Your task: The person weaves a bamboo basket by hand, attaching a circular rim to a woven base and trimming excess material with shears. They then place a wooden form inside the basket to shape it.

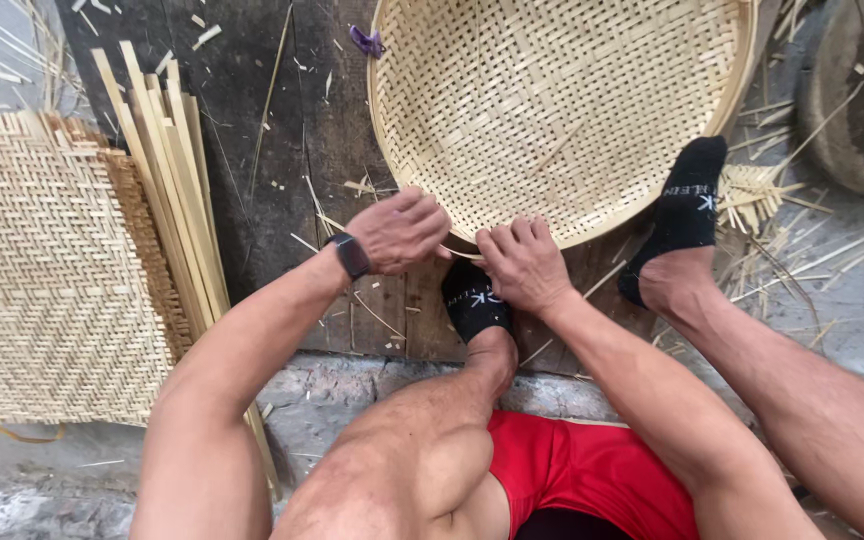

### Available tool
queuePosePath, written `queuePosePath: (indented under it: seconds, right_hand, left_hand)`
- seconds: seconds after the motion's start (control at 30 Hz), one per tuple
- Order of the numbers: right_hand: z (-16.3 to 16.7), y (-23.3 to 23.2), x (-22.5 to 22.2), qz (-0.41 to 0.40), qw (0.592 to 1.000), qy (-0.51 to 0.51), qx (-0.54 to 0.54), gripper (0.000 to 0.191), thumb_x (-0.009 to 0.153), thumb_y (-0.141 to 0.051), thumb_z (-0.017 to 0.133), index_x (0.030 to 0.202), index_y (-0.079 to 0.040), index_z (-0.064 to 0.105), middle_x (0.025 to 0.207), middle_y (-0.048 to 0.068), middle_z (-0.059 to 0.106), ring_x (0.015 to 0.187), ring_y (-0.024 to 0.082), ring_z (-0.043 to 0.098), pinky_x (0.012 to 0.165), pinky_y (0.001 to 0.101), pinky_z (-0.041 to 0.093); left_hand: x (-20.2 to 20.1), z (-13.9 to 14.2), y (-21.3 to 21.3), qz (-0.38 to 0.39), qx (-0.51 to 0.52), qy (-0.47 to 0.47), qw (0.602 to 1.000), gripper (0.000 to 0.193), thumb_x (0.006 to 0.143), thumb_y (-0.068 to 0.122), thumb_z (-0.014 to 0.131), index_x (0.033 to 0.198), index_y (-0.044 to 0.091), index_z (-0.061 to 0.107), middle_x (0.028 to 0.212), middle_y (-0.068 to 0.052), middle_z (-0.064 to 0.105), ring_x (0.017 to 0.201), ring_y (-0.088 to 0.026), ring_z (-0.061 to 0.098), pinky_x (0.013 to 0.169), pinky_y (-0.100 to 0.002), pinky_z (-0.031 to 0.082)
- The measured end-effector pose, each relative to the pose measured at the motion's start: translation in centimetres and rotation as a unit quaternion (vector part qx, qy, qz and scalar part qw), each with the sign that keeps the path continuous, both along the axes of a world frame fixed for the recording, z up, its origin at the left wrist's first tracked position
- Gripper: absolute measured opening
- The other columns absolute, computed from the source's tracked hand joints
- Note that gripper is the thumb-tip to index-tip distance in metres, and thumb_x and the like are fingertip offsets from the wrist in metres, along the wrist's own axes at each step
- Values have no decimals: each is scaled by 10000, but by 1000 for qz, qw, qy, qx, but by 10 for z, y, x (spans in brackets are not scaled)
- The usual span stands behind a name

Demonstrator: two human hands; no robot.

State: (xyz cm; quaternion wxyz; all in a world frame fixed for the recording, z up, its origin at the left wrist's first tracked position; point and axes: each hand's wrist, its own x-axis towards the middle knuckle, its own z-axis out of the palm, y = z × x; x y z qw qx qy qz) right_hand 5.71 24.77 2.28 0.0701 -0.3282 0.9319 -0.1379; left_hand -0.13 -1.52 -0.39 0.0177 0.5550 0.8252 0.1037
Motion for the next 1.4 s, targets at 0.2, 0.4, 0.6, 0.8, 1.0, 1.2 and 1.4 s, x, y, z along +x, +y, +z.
queuePosePath:
  seconds: [0.2,0.4,0.6,0.8,1.0,1.2,1.4]
  right_hand:
    - [-2,-28,0,-40,998,-12,-41,296,944,-355,666,1014,-70,629,958,70,567,864,254,538,759,417,419]
    - [-11,-31,-5,-27,999,26,-17,253,915,-388,682,878,-146,617,892,19,532,818,233,530,715,405,420]
    - [-11,-34,-4,-38,999,10,-12,227,908,-383,686,897,-162,637,872,17,525,802,234,525,696,411,410]
    - [-9,-28,-4,-18,999,24,-43,288,913,-380,656,971,-97,660,936,46,557,845,236,534,752,412,429]
    - [-13,-31,-5,-47,998,21,-36,225,921,-353,668,864,-142,616,852,18,539,808,232,533,713,414,417]
    - [-14,-32,-8,-46,998,23,-32,239,915,-373,670,846,-157,594,855,-1,536,796,216,529,698,401,408]
    - [-13,-32,-5,-47,998,17,-28,208,898,-353,687,862,-165,606,860,-5,530,812,216,535,704,402,412]
  left_hand:
    - [-6,-6,3,-27,-3,17,999,409,981,442,491,1072,79,656,970,-23,577,955,-200,551,897,-348,437]
    - [-4,-23,-2,-35,26,1,999,337,987,423,522,1006,110,645,973,-10,579,939,-189,547,878,-343,438]
    - [-2,-29,-3,-36,28,-35,998,291,1008,386,528,1028,120,644,984,-5,573,959,-185,550,871,-338,436]
    - [-7,-17,-4,-46,13,-6,999,429,919,347,524,1197,47,654,1030,-33,596,971,-193,559,878,-333,447]
    - [-9,-16,-2,-30,11,-22,999,441,978,417,509,1154,42,662,982,-18,594,940,-184,561,842,-330,440]
    - [-11,-25,-1,-50,9,-42,998,393,1027,452,499,1041,94,661,917,5,567,869,-161,543,789,-311,424]
    - [-10,-28,0,-55,15,-38,998,325,1014,435,518,945,141,637,923,14,565,865,-164,546,778,-317,423]
